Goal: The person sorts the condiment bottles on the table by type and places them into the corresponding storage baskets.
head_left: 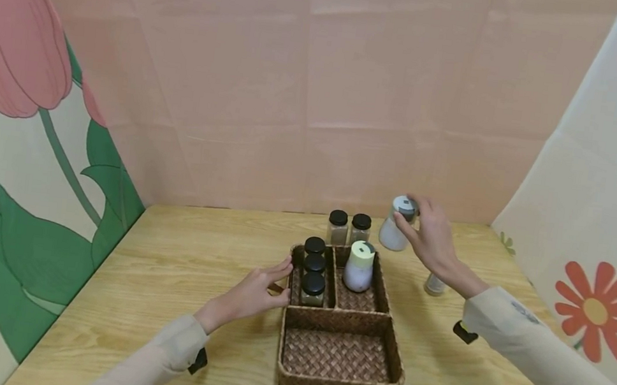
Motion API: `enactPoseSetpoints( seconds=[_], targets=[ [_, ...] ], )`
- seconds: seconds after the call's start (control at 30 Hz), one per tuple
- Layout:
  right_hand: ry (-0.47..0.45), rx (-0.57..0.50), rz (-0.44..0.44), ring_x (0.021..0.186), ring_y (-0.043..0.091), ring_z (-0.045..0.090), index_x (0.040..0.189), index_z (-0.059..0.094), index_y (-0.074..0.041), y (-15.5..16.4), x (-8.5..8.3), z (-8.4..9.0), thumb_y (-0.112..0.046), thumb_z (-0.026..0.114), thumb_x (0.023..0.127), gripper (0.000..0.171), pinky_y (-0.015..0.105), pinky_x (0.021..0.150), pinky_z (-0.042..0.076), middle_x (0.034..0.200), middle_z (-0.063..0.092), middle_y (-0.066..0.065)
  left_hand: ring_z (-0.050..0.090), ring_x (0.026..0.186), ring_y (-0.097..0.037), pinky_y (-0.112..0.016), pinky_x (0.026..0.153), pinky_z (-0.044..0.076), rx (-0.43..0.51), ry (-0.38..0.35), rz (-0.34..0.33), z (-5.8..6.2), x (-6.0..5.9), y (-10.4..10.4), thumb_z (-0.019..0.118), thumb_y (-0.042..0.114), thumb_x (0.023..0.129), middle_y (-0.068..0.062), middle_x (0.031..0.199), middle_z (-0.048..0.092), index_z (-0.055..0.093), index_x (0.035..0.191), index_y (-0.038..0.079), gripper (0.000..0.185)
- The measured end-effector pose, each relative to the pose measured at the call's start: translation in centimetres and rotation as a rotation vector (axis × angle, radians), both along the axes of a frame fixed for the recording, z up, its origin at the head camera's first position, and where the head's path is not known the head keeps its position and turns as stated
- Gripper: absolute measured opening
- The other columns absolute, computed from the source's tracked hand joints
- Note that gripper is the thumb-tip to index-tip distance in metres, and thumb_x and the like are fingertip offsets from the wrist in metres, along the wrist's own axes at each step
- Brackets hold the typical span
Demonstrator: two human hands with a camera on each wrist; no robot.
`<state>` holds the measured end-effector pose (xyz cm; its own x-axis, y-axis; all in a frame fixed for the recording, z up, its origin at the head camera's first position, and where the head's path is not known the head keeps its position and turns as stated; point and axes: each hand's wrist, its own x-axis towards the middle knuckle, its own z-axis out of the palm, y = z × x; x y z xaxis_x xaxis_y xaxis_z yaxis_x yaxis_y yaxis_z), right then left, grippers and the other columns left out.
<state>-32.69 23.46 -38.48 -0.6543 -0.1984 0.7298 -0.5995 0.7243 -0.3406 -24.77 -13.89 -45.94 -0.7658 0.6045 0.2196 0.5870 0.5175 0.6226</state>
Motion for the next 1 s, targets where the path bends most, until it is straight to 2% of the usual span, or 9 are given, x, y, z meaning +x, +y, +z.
enactPoseSetpoints(
  seconds=[0.03, 0.17, 0.4, 0.63, 0.87, 1.0],
  targets=[
    [0.006, -0.005, -0.001, 0.090, 0.039, 0.054, 0.127, 0.056, 0.009, 0.0, 0.1, 0.0, -0.012, 0.072, 0.091, 0.045, 0.053, 0.071, 0.043, 0.106, 0.058, 0.026, 0.068, 0.090, -0.003, -0.021, 0.054, 0.049, 0.005, -0.005, -0.001, 0.0, 0.0, 0.0, 0.058, 0.015, 0.098, -0.018, 0.158, 0.024, 0.037, 0.149, -0.004, 0.058],
    [0.032, -0.022, -0.008, 0.091, 0.038, 0.054, 0.128, 0.056, 0.008, -0.3, 0.7, 0.3, -0.012, 0.073, 0.090, 0.046, 0.054, 0.073, 0.042, 0.105, 0.059, 0.026, 0.069, 0.089, -0.006, -0.021, 0.053, 0.049, 0.009, -0.007, -0.003, 0.1, 0.0, -0.1, 0.057, 0.016, 0.099, -0.018, 0.158, 0.025, 0.037, 0.149, -0.005, 0.058],
    [0.067, -0.027, 0.010, 0.088, 0.036, 0.054, 0.126, 0.058, 0.007, -0.8, 1.7, 0.9, -0.009, 0.075, 0.087, 0.045, 0.051, 0.072, 0.040, 0.102, 0.059, 0.024, 0.069, 0.092, -0.007, -0.019, 0.065, 0.054, 0.009, -0.020, -0.004, 0.3, 0.2, -0.2, 0.057, 0.018, 0.099, -0.018, 0.158, 0.024, 0.037, 0.149, -0.004, 0.059],
    [0.099, -0.027, 0.044, 0.089, 0.034, 0.055, 0.126, 0.059, 0.006, -0.8, 2.9, 1.2, -0.006, 0.078, 0.084, 0.048, 0.049, 0.072, 0.042, 0.104, 0.060, 0.023, 0.069, 0.093, -0.008, -0.021, 0.055, 0.051, 0.013, -0.001, -0.016, 0.3, 0.1, 0.0, 0.057, 0.014, 0.099, -0.020, 0.158, 0.025, 0.036, 0.149, -0.005, 0.058],
    [0.129, -0.008, 0.072, 0.085, 0.030, 0.056, 0.122, 0.062, 0.006, -1.1, 3.9, 1.2, -0.004, 0.080, 0.080, 0.047, 0.042, 0.066, 0.040, 0.102, 0.062, 0.021, 0.069, 0.093, -0.007, -0.020, 0.066, 0.054, 0.010, -0.011, 0.000, 0.4, 0.2, 0.0, 0.057, 0.017, 0.098, -0.018, 0.158, 0.025, 0.037, 0.149, -0.004, 0.058],
    [0.140, -0.010, 0.082, 0.083, 0.028, 0.057, 0.120, 0.063, 0.005, -1.4, 4.4, 1.3, -0.004, 0.082, 0.078, 0.047, 0.039, 0.065, 0.040, 0.101, 0.062, 0.019, 0.069, 0.093, -0.007, -0.020, 0.064, 0.054, 0.005, -0.009, 0.000, 0.3, 0.2, -0.1, 0.057, 0.019, 0.099, -0.018, 0.158, 0.025, 0.037, 0.149, -0.003, 0.059]
  ],
)
